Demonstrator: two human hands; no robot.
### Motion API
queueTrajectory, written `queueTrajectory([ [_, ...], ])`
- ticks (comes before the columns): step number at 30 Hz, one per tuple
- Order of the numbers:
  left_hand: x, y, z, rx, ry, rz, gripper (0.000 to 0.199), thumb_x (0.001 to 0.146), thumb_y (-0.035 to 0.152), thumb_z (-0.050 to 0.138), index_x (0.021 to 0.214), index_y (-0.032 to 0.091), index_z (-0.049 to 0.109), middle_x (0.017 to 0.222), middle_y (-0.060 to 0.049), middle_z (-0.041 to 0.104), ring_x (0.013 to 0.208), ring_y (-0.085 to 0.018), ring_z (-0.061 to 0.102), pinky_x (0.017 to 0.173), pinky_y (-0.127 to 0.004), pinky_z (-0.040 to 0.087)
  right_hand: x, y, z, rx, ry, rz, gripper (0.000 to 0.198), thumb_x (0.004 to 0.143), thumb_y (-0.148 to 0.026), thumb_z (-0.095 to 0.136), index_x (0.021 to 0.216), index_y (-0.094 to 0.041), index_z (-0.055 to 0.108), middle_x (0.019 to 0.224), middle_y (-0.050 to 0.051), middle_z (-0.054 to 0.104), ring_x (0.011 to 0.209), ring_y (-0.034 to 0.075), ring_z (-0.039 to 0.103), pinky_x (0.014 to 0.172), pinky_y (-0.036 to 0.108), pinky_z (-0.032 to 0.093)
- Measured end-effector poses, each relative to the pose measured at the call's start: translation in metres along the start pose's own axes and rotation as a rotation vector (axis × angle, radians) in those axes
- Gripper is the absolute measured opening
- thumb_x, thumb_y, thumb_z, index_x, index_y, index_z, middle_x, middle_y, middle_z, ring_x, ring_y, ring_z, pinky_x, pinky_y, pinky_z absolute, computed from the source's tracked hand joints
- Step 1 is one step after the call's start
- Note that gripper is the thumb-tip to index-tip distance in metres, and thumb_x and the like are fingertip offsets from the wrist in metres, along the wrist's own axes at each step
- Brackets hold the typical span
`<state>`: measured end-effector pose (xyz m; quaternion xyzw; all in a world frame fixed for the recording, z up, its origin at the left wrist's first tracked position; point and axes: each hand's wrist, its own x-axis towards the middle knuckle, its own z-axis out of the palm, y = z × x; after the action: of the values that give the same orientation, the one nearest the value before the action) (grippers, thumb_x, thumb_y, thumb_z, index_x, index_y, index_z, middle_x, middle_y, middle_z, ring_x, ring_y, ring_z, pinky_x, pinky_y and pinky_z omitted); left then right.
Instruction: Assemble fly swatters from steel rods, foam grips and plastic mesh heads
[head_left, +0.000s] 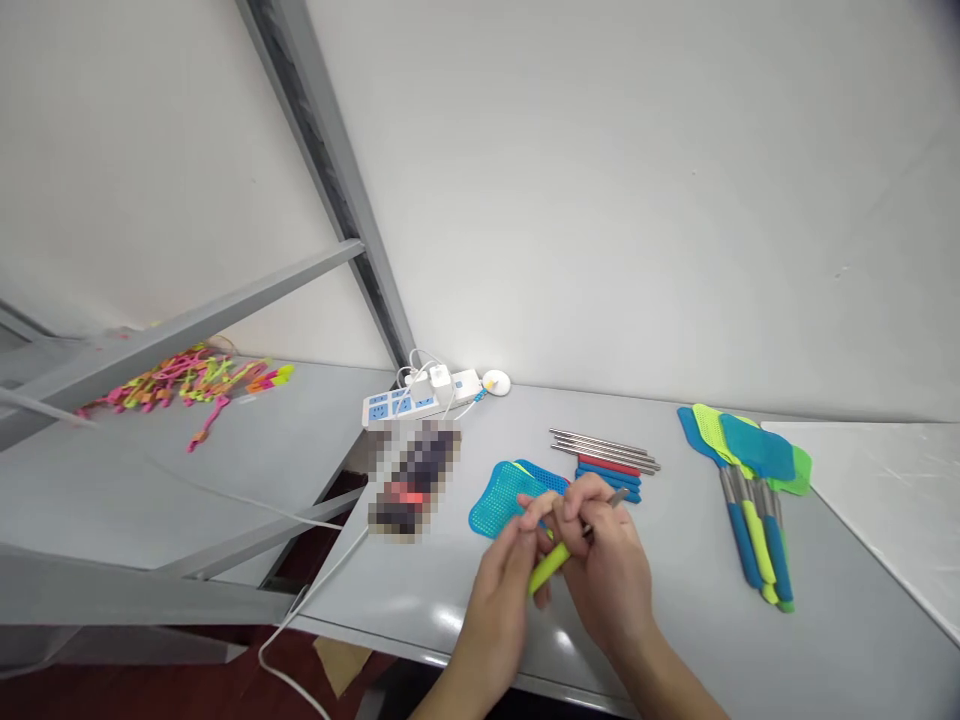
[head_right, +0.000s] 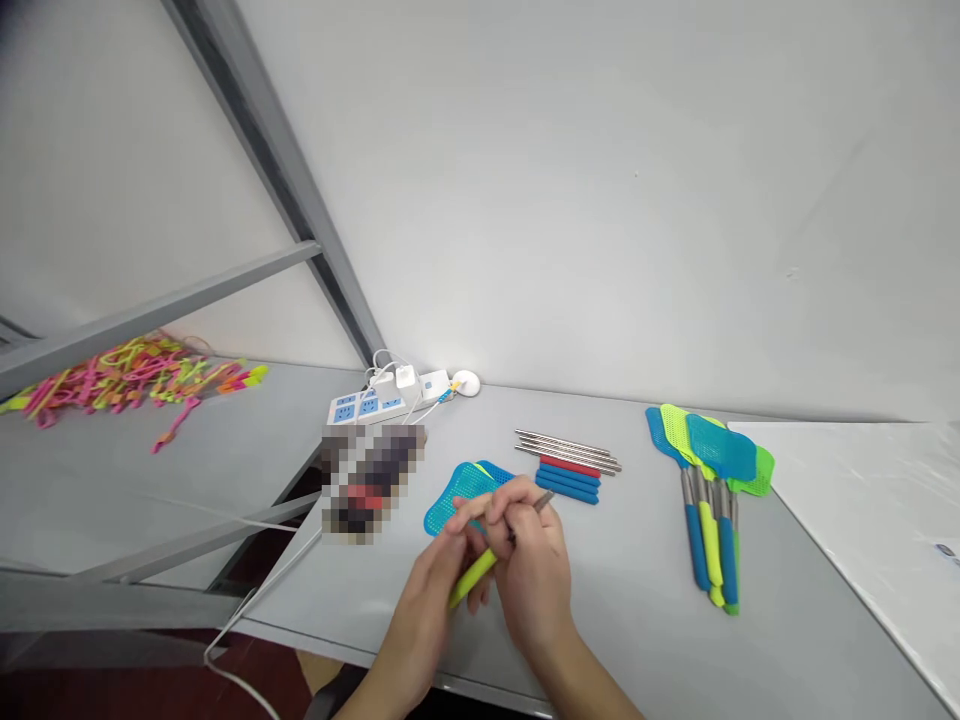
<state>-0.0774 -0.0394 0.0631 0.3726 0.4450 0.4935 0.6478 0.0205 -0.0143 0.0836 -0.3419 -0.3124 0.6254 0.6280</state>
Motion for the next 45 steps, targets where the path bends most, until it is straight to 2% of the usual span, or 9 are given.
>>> queueTrajectory([
  [4,-0.027,-0.014,-0.033,0.174,-0.063,-0.057,0.039,0.088,0.057,0.058,0.082,0.018,0.055,0.059,0.006,0.036,0.053,-0.009,0.027,0.048,-0.022,0.019,0.005,0.015,0.0,-0.493,-0.261,0.005,0.027,0.095,-0.039,0.044,0.113,-0.026,0.059,0.099,0.005,0.068,0.107,0.023,0.062,0.099,0.043,0.043],
  [7,-0.039,-0.023,-0.059,0.09,0.06,-0.087,0.044,0.087,0.064,0.053,0.093,0.02,0.053,0.059,0.008,0.029,0.052,-0.009,0.023,0.047,-0.021,0.018,0.011,0.029,-0.012,-1.131,-0.437,-0.107,0.059,0.093,-0.049,0.05,0.144,-0.021,0.043,0.147,0.013,0.047,0.142,0.031,0.032,0.114,0.054,0.024],
  [11,-0.043,-0.027,-0.082,0.067,0.264,-0.061,0.047,0.086,0.065,0.055,0.106,0.023,0.05,0.059,0.009,0.027,0.049,-0.008,0.019,0.046,-0.019,0.017,0.02,0.054,-0.028,-1.757,-0.445,-0.24,0.076,0.087,-0.054,0.058,0.147,-0.011,0.041,0.155,0.018,0.033,0.147,0.038,0.014,0.113,0.067,0.01],
  [15,-0.041,-0.025,-0.084,0.004,0.342,-0.018,0.044,0.084,0.06,0.061,0.105,0.022,0.054,0.059,0.009,0.023,0.05,-0.008,0.018,0.047,-0.019,0.016,0.021,0.071,-0.034,-1.956,-0.46,-0.351,0.069,0.087,-0.05,0.06,0.143,-0.012,0.047,0.155,0.018,0.033,0.146,0.04,0.02,0.109,0.071,0.016],
  [25,-0.038,-0.029,-0.082,0.181,0.384,0.013,0.041,0.078,0.059,0.068,0.095,0.022,0.065,0.065,0.003,0.049,0.057,-0.014,0.037,0.054,-0.023,0.031,0.018,0.071,-0.035,-1.845,-0.453,-0.586,0.038,0.092,-0.037,0.057,0.126,-0.023,0.062,0.14,0.011,0.057,0.13,0.033,0.048,0.112,0.066,0.011],
  [33,-0.027,-0.027,-0.076,0.125,0.33,-0.016,0.04,0.08,0.058,0.066,0.095,0.021,0.063,0.06,0.006,0.036,0.054,-0.012,0.029,0.054,-0.023,0.026,0.02,0.039,-0.043,-1.654,-0.284,-0.815,0.027,0.095,-0.013,0.048,0.114,-0.025,0.064,0.118,0.003,0.071,0.112,0.023,0.061,0.113,0.057,0.009],
  [38,-0.017,-0.021,-0.061,0.176,0.333,0.013,0.039,0.08,0.059,0.065,0.09,0.021,0.064,0.06,0.005,0.04,0.054,-0.012,0.029,0.053,-0.024,0.024,0.017,0.01,-0.072,-1.373,0.155,-0.921,0.013,0.092,-0.024,0.054,0.099,-0.024,0.064,0.086,0.004,0.067,0.081,0.021,0.06,0.091,0.045,0.039],
  [43,-0.007,-0.03,-0.044,0.321,0.244,0.117,0.039,0.084,0.058,0.06,0.089,0.02,0.067,0.057,0.004,0.039,0.053,-0.013,0.031,0.054,-0.026,0.023,0.008,-0.011,-0.111,-0.944,0.873,-0.427,0.031,0.09,-0.051,0.053,0.088,-0.021,0.06,0.073,0.002,0.058,0.064,0.018,0.052,0.059,0.032,0.039],
  [45,-0.001,-0.036,-0.037,0.406,0.185,0.17,0.034,0.088,0.053,0.057,0.09,0.021,0.068,0.054,0.004,0.038,0.05,-0.014,0.031,0.052,-0.027,0.022,0.006,-0.016,-0.126,-0.669,0.951,-0.288,0.036,0.088,-0.057,0.055,0.092,-0.022,0.061,0.073,0.002,0.059,0.06,0.017,0.05,0.054,0.032,0.039],
])
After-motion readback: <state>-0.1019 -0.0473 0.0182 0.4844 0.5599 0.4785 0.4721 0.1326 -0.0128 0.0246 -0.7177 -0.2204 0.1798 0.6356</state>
